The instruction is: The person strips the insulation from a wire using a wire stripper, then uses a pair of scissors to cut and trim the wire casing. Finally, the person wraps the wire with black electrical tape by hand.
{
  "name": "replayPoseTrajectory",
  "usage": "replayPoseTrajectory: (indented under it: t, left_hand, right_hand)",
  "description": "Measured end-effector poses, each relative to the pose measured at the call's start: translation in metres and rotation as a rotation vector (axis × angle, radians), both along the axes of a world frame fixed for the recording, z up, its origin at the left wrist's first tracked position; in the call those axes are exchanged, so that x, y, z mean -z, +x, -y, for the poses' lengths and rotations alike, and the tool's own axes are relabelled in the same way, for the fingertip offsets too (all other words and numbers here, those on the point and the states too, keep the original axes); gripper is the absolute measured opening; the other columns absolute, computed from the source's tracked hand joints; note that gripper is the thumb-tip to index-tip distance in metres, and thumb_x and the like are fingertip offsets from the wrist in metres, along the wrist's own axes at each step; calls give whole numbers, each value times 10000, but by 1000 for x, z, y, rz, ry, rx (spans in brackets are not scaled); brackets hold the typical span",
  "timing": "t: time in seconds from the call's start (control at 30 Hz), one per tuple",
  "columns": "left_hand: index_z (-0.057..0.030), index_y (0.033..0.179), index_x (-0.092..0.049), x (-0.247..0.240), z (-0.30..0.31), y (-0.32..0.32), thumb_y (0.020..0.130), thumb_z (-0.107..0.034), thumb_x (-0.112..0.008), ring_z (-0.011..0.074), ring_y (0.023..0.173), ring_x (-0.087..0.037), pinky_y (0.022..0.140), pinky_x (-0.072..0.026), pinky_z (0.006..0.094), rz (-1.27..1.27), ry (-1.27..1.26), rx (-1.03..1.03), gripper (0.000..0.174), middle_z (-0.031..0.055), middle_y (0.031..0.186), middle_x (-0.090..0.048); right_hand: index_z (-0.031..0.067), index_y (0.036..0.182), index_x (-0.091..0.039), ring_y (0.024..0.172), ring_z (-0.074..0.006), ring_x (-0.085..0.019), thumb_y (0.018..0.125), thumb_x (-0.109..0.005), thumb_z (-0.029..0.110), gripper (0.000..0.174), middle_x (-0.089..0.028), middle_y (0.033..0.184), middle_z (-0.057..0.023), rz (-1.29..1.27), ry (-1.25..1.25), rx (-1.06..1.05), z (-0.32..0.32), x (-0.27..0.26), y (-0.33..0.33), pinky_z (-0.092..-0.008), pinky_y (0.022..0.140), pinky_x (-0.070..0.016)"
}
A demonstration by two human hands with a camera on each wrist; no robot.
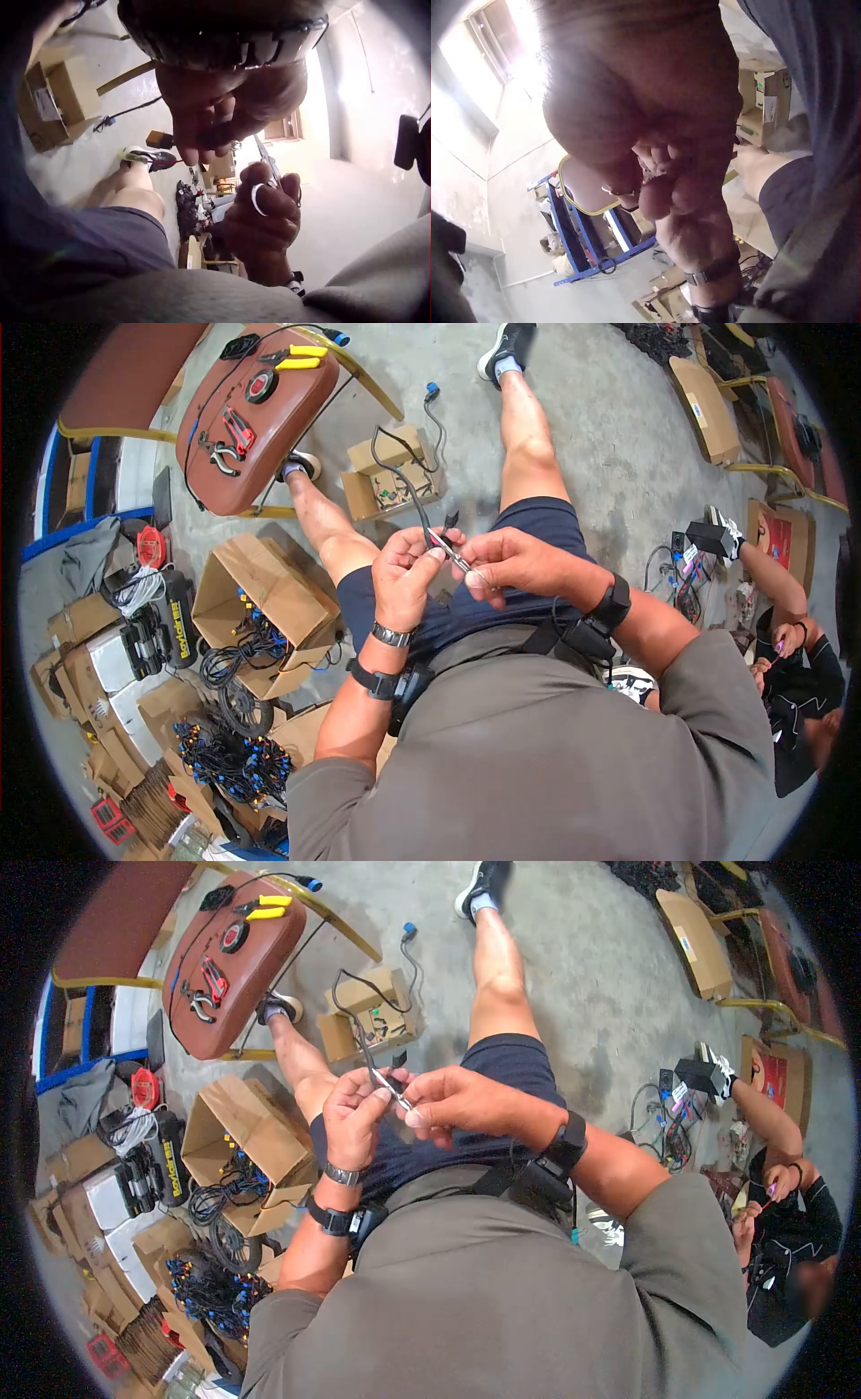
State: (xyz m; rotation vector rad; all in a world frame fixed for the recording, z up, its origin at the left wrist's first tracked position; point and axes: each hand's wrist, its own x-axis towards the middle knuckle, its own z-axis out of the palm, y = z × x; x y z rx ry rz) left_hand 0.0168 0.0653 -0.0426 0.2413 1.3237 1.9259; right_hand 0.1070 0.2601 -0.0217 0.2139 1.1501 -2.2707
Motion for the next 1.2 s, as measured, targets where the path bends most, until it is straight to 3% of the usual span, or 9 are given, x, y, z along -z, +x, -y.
replayPoseTrajectory:
  t: [0.23,0.43,0.83,1.13,1.2]
  left_hand:
    - [38,1135,-598,8,-2,-2,906,52,-553,261,1046,-667,895,-537,374,37,36,-50,233,174,1101,-685]
    - [28,1120,-626,7,-2,7,911,43,-569,250,1029,-674,865,-549,357,1,-2,-114,217,165,1098,-691]
    - [13,1138,-629,2,7,9,904,63,-591,212,1080,-642,949,-512,352,-144,-16,-64,242,141,1139,-677]
    - [17,1076,-642,9,11,9,885,107,-589,203,1105,-631,955,-487,323,-259,-39,-49,218,99,1132,-647]
    - [8,1105,-626,10,15,6,889,109,-585,263,1128,-622,991,-478,396,-311,-25,-10,242,115,1173,-638]
  right_hand:
    - [14,1107,-596,744,-104,-593,902,-695,219,307,-617,880,-33,-54,-15,174,26,14,7,-245,637,-498]
    - [32,1102,-595,722,-67,-532,903,-686,222,291,-588,870,-5,-106,-21,257,37,20,9,-210,582,-429]
    - [35,1079,-608,667,-49,-491,872,-724,215,298,-583,834,19,-12,-194,274,42,15,14,-196,553,-370]
    - [9,1049,-631,567,-61,-435,882,-729,219,285,-544,715,27,47,-276,236,31,8,16,-219,485,-310]
    - [15,1026,-635,569,-57,-454,882,-723,213,260,-557,719,7,49,-282,201,25,7,16,-204,476,-320]
